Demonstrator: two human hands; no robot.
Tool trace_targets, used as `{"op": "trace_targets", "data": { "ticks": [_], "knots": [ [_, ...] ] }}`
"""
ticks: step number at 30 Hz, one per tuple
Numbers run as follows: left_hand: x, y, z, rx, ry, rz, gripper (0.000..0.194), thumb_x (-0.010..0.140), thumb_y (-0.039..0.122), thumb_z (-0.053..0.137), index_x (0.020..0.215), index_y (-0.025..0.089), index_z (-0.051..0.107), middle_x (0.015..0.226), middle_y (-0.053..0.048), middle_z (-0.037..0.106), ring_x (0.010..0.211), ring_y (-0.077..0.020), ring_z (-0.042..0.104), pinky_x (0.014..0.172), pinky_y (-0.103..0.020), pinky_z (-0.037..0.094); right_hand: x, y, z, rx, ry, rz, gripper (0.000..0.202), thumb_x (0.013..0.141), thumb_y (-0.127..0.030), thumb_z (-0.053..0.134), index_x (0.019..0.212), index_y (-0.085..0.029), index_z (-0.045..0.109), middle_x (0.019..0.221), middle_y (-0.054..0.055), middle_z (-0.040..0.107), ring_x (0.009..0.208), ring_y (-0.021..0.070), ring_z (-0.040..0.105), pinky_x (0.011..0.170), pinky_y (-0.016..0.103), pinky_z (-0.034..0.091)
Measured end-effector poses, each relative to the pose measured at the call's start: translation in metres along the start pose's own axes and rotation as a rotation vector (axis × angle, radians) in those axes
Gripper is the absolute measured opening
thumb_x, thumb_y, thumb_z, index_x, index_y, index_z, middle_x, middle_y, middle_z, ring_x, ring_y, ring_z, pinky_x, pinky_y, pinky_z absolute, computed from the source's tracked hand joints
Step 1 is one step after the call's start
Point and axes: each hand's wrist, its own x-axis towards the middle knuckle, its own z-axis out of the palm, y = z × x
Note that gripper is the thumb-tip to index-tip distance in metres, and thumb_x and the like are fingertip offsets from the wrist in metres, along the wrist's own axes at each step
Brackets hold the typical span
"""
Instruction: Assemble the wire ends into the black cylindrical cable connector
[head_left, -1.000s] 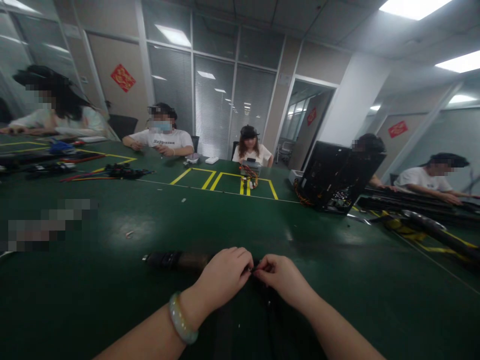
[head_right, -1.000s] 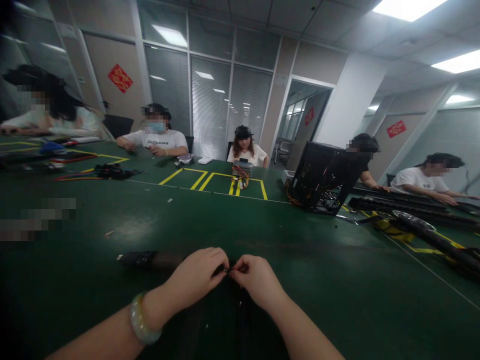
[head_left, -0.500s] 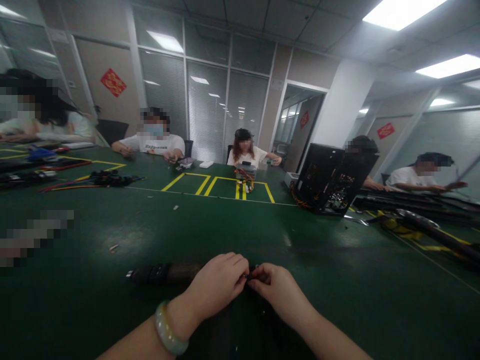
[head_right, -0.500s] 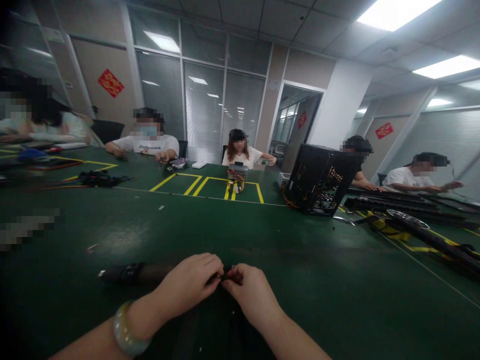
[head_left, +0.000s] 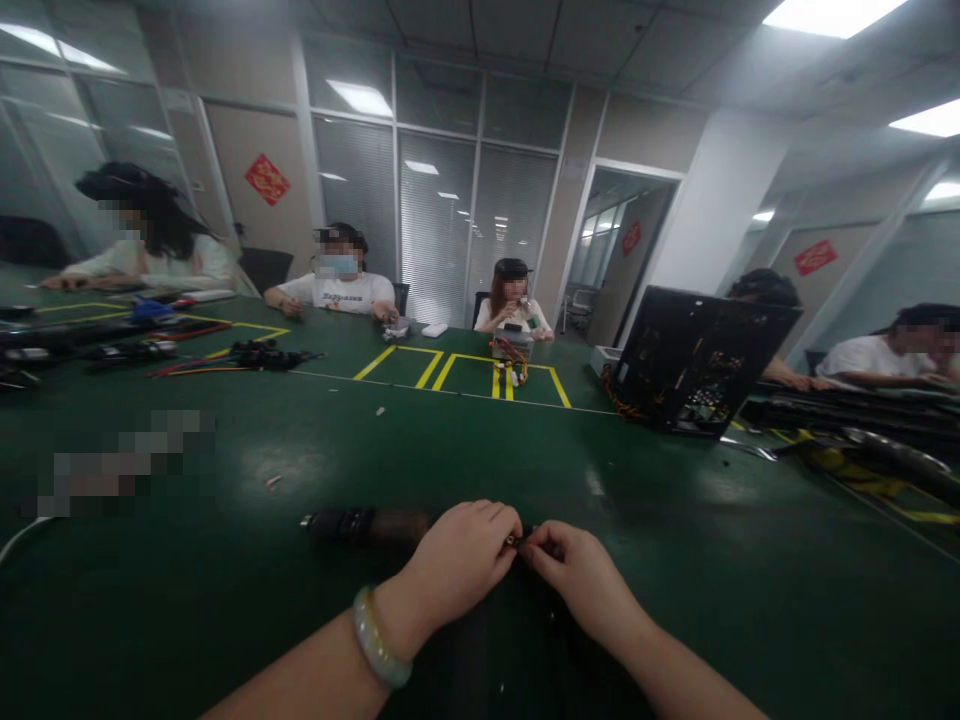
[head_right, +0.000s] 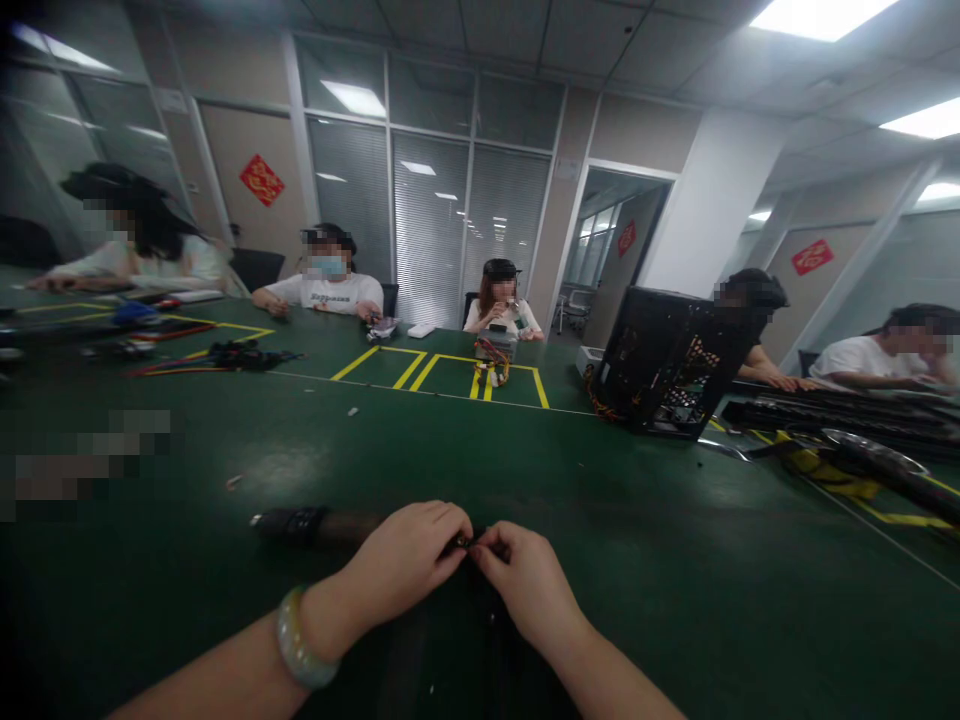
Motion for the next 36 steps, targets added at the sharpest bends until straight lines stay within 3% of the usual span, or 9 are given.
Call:
{"op": "trace_targets", "data": {
  "ticks": [17,31,36],
  "knots": [
    [-0.0040,0.0059,-0.0086,-0.013,-0.017,-0.011,0.007,0.090,0.021,0.056,0.095,0.020,0.060,0.095,-0.002,0.063,0.093,-0.0191,0.058,0.087,-0.033,0.042,0.0015,0.0010,-0.0043,-0.077,-0.047,-0.040,0.012,0.085,-0.024,0.058,0.079,-0.019,0.067,0.067,-0.003,0.062,0.062,0.0142,0.055,0.055,0.021,0.036],
    [-0.0009,0.0064,-0.0023,0.039,0.001,-0.069,0.006,0.090,0.026,0.060,0.092,0.021,0.059,0.093,-0.001,0.063,0.090,-0.0199,0.057,0.081,-0.034,0.042,0.0040,0.0033,-0.0071,-0.116,-0.014,-0.073,0.011,0.086,-0.024,0.059,0.080,-0.021,0.068,0.074,-0.002,0.065,0.067,0.0149,0.057,0.059,0.022,0.038],
    [-0.0019,0.0047,-0.0003,0.023,0.030,-0.067,0.006,0.087,0.020,0.061,0.092,0.021,0.058,0.092,0.000,0.063,0.091,-0.0197,0.057,0.081,-0.034,0.041,0.0050,0.0030,-0.0068,-0.113,-0.015,-0.079,0.010,0.086,-0.024,0.059,0.082,-0.021,0.068,0.076,-0.002,0.065,0.069,0.0151,0.058,0.061,0.022,0.039]
  ]
}}
